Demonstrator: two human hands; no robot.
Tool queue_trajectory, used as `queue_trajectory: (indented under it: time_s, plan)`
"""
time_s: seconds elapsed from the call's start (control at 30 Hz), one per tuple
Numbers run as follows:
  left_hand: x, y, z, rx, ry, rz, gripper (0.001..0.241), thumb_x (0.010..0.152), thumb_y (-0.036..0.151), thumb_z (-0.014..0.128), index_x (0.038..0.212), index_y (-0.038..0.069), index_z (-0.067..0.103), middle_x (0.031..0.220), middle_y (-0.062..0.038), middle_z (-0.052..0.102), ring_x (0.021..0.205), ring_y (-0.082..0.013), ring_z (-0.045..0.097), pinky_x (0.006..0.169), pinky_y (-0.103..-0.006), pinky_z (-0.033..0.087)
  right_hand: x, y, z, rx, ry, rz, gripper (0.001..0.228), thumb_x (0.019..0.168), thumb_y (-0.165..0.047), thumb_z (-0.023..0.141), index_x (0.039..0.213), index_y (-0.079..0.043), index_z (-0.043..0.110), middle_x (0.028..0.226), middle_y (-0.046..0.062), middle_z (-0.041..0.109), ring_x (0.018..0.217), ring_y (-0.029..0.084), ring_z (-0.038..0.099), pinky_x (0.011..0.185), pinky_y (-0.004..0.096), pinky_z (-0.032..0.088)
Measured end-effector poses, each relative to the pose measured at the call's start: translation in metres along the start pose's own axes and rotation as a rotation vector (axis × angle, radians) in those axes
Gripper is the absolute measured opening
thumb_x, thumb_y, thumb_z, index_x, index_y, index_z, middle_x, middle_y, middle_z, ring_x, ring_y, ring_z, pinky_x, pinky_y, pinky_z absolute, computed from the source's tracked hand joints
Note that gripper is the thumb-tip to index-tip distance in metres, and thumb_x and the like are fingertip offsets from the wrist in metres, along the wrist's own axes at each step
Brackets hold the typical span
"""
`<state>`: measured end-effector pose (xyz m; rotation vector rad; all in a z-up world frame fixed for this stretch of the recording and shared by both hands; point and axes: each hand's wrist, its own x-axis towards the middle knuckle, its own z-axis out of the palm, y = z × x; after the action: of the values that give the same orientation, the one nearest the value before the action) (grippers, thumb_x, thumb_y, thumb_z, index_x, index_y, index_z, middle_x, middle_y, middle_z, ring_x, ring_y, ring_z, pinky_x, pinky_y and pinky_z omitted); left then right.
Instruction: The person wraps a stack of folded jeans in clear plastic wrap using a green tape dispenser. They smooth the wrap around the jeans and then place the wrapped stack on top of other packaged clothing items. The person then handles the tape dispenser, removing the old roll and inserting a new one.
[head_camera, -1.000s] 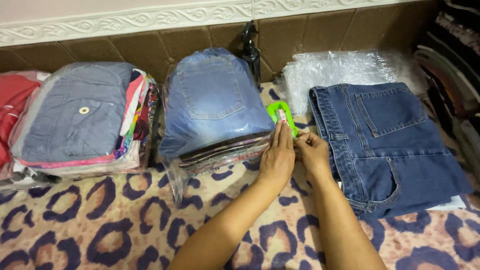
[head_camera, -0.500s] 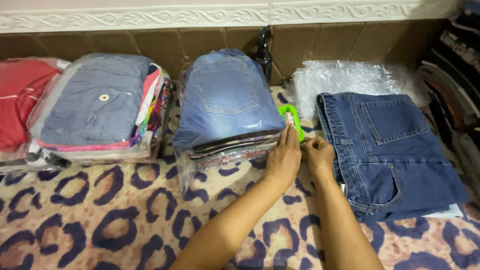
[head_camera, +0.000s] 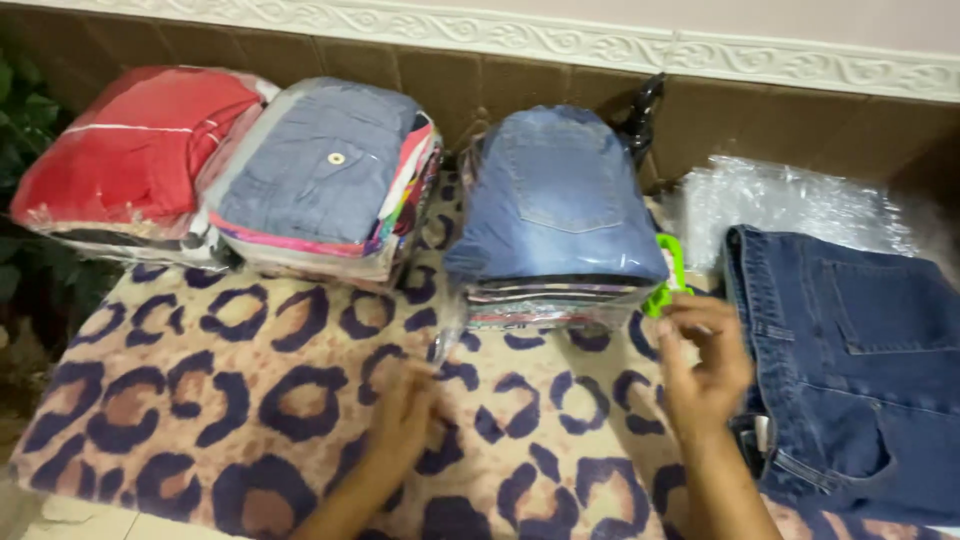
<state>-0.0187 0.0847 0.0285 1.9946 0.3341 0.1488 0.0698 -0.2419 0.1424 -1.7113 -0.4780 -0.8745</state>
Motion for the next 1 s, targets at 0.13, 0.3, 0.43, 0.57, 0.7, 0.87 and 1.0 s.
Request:
queue_trajectory:
  time_s: [0.13, 0.3, 0.43, 0.57, 0.7, 0.87, 1.0]
  plan:
    - [0.012, 0.058, -0.059, 0.498, 0.185, 0.563, 0.038, 0.085, 0.036, 0.075, 0.105, 0.009, 0.058, 0.099, -0.009, 0.061, 0.096, -0.031, 0.062, 0.082, -0.0412, 0.051, -0.005, -0.044, 0.046, -0.05, -0.278, -0.178, 0.012, 0.092, -0.011, 0.071, 0.096, -0.003, 0.063, 0.107, 0.018, 0.071, 0.104, 0.031, 0.07, 0.097, 0.04, 0.052]
    - [0.018, 0.092, -0.032, 0.793, 0.389, 0.918, 0.026, 0.089, 0.036, 0.072, 0.079, 0.018, 0.058, 0.078, 0.0, 0.059, 0.075, -0.0249, 0.056, 0.062, -0.0392, 0.042, -0.027, -0.058, 0.089, -0.045, -0.534, -0.183, 0.032, 0.091, -0.022, 0.076, 0.112, -0.003, 0.06, 0.104, 0.011, 0.066, 0.091, 0.024, 0.066, 0.071, 0.03, 0.059]
    - [0.013, 0.102, -0.018, 0.604, 0.325, 0.993, 0.009, 0.088, 0.016, 0.065, 0.082, 0.013, 0.058, 0.083, -0.006, 0.059, 0.085, -0.0284, 0.058, 0.073, -0.0397, 0.044, -0.04, -0.048, 0.099, -0.1, -0.504, -0.086, 0.039, 0.091, -0.028, 0.076, 0.117, -0.005, 0.06, 0.104, 0.008, 0.069, 0.092, 0.019, 0.069, 0.071, 0.028, 0.062]
    - [0.016, 0.099, -0.008, 0.562, 0.286, 0.99, 0.01, 0.085, 0.018, 0.069, 0.089, 0.013, 0.061, 0.111, -0.005, 0.065, 0.098, -0.027, 0.059, 0.082, -0.0409, 0.047, -0.041, -0.046, 0.107, -0.136, -0.571, -0.08, 0.041, 0.093, -0.026, 0.073, 0.12, -0.004, 0.052, 0.108, 0.013, 0.07, 0.094, 0.023, 0.073, 0.073, 0.032, 0.063]
    - [0.024, 0.097, -0.017, 0.456, 0.042, 0.988, 0.018, 0.083, 0.018, 0.069, 0.1, 0.014, 0.063, 0.126, -0.005, 0.067, 0.121, -0.0276, 0.059, 0.096, -0.0441, 0.045, -0.045, -0.037, 0.11, -0.17, -0.549, -0.252, 0.044, 0.094, -0.016, 0.073, 0.127, 0.0, 0.049, 0.112, 0.017, 0.067, 0.089, 0.025, 0.071, 0.072, 0.033, 0.062]
    - [0.042, 0.084, -0.021, 0.324, 0.018, 1.001, 0.02, 0.085, 0.014, 0.063, 0.103, 0.018, 0.072, 0.115, -0.004, 0.074, 0.11, -0.0281, 0.068, 0.092, -0.0409, 0.048, -0.062, -0.012, 0.124, -0.248, -0.393, -0.27, 0.031, 0.087, -0.011, 0.076, 0.112, -0.003, 0.061, 0.085, 0.014, 0.074, 0.066, 0.03, 0.073, 0.054, 0.038, 0.06]
    - [0.052, 0.099, -0.036, 0.364, 0.287, 1.124, 0.01, 0.094, 0.025, 0.066, 0.1, 0.022, 0.073, 0.101, 0.002, 0.071, 0.092, -0.0208, 0.069, 0.085, -0.0352, 0.049, -0.056, -0.015, 0.125, -0.254, -0.365, -0.264, 0.029, 0.084, 0.002, 0.072, 0.111, -0.004, 0.062, 0.081, 0.01, 0.074, 0.065, 0.027, 0.074, 0.057, 0.035, 0.06]
